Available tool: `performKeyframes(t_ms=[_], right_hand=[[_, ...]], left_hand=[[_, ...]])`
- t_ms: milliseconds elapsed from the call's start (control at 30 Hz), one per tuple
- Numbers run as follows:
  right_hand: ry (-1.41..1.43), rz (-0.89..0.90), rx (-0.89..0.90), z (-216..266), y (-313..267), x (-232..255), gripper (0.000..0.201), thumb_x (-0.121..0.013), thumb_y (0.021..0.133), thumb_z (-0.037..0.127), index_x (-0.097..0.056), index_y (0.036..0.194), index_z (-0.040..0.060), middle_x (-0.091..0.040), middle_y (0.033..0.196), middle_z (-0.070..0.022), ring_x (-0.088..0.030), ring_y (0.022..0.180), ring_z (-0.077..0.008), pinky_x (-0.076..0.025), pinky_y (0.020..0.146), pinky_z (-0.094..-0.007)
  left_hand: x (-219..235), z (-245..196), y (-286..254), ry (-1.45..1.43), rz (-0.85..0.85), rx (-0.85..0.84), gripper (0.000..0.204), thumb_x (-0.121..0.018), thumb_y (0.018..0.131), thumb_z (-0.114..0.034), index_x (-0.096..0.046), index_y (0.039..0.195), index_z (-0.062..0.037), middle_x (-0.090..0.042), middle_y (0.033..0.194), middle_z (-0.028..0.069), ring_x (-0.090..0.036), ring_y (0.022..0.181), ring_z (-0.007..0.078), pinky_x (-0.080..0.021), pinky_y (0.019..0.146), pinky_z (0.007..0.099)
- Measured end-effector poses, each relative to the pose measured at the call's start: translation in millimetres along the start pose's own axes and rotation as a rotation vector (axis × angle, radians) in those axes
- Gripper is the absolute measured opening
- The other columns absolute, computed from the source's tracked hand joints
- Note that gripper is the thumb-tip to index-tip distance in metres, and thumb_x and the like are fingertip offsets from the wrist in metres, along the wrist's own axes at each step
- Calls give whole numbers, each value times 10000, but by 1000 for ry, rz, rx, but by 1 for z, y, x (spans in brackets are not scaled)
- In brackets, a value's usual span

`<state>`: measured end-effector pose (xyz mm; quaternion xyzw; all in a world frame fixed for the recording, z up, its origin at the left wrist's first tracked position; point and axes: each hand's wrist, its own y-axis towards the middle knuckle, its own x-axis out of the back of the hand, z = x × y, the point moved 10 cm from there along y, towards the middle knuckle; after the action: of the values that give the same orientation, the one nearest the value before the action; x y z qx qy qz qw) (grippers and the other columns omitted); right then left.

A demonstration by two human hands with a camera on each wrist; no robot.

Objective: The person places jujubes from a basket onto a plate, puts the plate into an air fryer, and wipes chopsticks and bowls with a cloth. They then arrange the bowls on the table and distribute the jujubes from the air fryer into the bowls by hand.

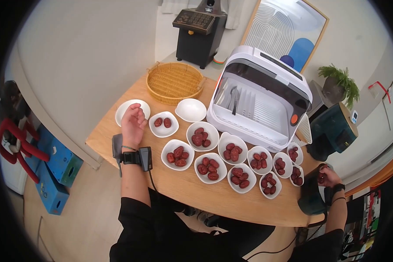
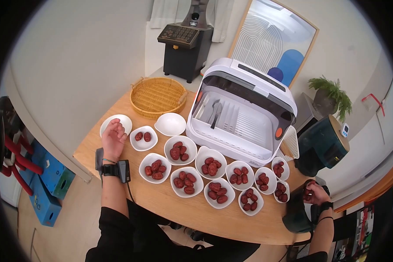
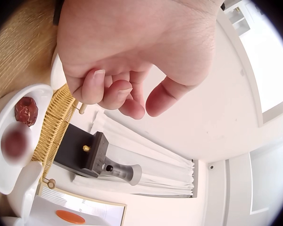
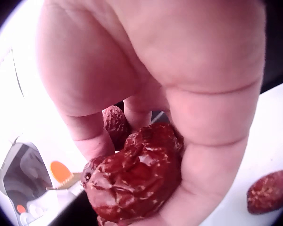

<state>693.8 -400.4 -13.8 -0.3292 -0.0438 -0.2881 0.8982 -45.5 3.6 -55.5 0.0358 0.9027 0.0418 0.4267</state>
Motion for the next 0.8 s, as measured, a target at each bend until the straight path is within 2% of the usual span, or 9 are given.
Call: performKeyframes(t_ms=[33, 133, 167, 233, 367, 500, 567, 700, 800], right_hand=[[0, 0, 0, 2, -4, 5, 123, -610, 855, 203, -494, 860, 163, -545, 796, -26, -586, 705, -209, -508, 615, -372], [191, -11, 202, 33, -14, 29, 125, -580, 890, 220, -490, 873, 135, -502, 705, -32, -602, 656, -221, -546, 580, -356], [191, -11, 203, 46, -26, 20, 125, -580, 890, 220, -490, 873, 135, -502, 705, -32, -602, 656, -221, -546, 580, -356], [75, -10, 463, 109, -73, -22, 119, -575, 906, 200, -486, 886, 123, -493, 704, -31, -597, 651, -214, -550, 557, -333], [-8, 345, 589, 171, -106, -160, 128, -576, 927, 192, -490, 949, 101, -526, 787, -53, -622, 687, -219, -549, 530, -329], [-31, 655, 377, 186, -94, -314, 161, -603, 936, 201, -523, 1032, 100, -560, 853, -83, -646, 755, -249, -556, 560, -347], [-110, 786, 307, 189, -80, -392, 135, -591, 951, 210, -502, 956, 108, -484, 772, -40, -583, 698, -203, -525, 529, -316], [-244, 794, 323, 208, -47, -502, 147, -605, 933, 220, -535, 1009, 115, -551, 838, -38, -644, 791, -203, -566, 616, -316], [-310, 760, 380, 222, -34, -561, 151, -604, 915, 220, -540, 1006, 117, -568, 861, -35, -640, 775, -176, -574, 637, -320]], left_hand=[[0, 0, 0, 0, 2, 0, 185, -545, 887, -110, -546, 1064, -54, -510, 769, 1, -416, 596, 84, -332, 504, 219], [-1, 1, 1, -12, 24, 9, 185, -546, 888, -111, -547, 1063, -53, -517, 773, 1, -413, 593, 84, -331, 501, 220], [-1, 1, 1, -13, 25, 8, 185, -546, 888, -111, -547, 1063, -53, -517, 773, 1, -413, 593, 84, -331, 501, 220], [-2, 2, 1, -18, 29, 14, 184, -547, 890, -114, -550, 1063, -52, -526, 778, 1, -411, 590, 84, -330, 502, 220], [-3, 5, 1, -24, 30, 30, 179, -548, 893, -115, -555, 1060, -53, -530, 777, 1, -411, 588, 83, -331, 502, 221], [1, 5, 2, -60, 30, 26, 165, -548, 896, -112, -562, 1052, -60, -533, 757, 0, -414, 582, 82, -331, 500, 224], [0, 5, 1, -78, 12, 28, 160, -549, 896, -110, -564, 1048, -61, -533, 749, -1, -415, 578, 82, -331, 499, 226], [0, 6, 3, -110, 32, 43, 142, -554, 897, -108, -576, 1030, -63, -535, 740, -4, -414, 569, 83, -328, 496, 223], [4, 5, 3, -122, 21, 30, 141, -555, 897, -108, -579, 1029, -64, -536, 739, -2, -415, 566, 87, -324, 497, 225]])
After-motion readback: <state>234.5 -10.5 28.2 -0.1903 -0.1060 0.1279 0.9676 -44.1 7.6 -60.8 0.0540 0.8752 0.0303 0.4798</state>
